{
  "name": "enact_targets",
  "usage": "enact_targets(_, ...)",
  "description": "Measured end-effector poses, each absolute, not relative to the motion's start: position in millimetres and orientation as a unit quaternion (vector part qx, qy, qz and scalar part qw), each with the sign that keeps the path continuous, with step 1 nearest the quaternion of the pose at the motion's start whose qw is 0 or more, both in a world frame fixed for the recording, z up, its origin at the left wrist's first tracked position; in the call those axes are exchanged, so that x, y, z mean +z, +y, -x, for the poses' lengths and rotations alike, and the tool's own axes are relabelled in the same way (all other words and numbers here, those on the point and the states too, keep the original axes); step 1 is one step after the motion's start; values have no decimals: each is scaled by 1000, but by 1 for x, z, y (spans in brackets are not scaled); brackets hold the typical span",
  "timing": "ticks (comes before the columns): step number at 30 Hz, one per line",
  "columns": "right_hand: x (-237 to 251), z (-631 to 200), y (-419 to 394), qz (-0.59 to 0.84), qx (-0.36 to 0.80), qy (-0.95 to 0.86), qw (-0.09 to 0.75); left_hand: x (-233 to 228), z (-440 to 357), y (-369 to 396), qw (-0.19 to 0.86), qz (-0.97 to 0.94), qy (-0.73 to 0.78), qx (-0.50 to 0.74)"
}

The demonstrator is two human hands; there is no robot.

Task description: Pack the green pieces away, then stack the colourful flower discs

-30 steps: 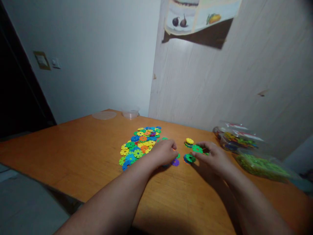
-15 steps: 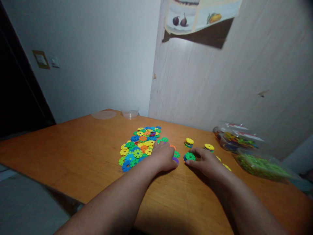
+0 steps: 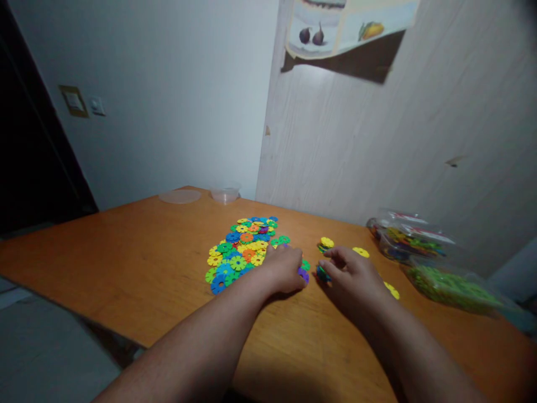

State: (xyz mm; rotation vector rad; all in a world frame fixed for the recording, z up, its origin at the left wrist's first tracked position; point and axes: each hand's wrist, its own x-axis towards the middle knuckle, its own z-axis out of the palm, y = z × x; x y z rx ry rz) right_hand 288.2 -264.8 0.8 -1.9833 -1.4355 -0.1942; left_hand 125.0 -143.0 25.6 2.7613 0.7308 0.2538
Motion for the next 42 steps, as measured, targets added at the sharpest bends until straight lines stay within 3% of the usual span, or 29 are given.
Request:
enact_targets(4, 11, -268, -267, 750, -83, -584, 300, 22, -127, -140, 210, -935, 257, 126)
enact_targets(11, 16, -257, -267, 721, -65, -632, 276, 16, -139, -137, 547, -768, 280, 181)
enact_targets(14, 18, -259, -267, 727, -84, -618, 288, 16, -141, -139, 624, -724, 232, 183)
enact_targets(17, 22, -269, -271, 741, -107, -593, 297, 18, -142, -137, 548, -772, 242, 213)
enact_targets(22, 22, -296, -276, 774, -96, -544, 310, 21, -136, -135, 198, -926, 263, 188)
enact_targets(25, 14, -304, -273, 783, -79, -545, 290, 21, -133, -137, 98, -954, 245, 146)
enact_targets(31, 5, -307, -269, 794, -69, -552, 244, 19, -131, -140, 46, -966, 230, 106)
enact_targets(36, 13, -297, -275, 769, -150, -550, 290, 23, -127, -141, 37, -972, 213, 97)
enact_targets(42, 27, -289, -273, 767, -71, -528, 357, 31, -123, -145, 73, -978, 187, 59)
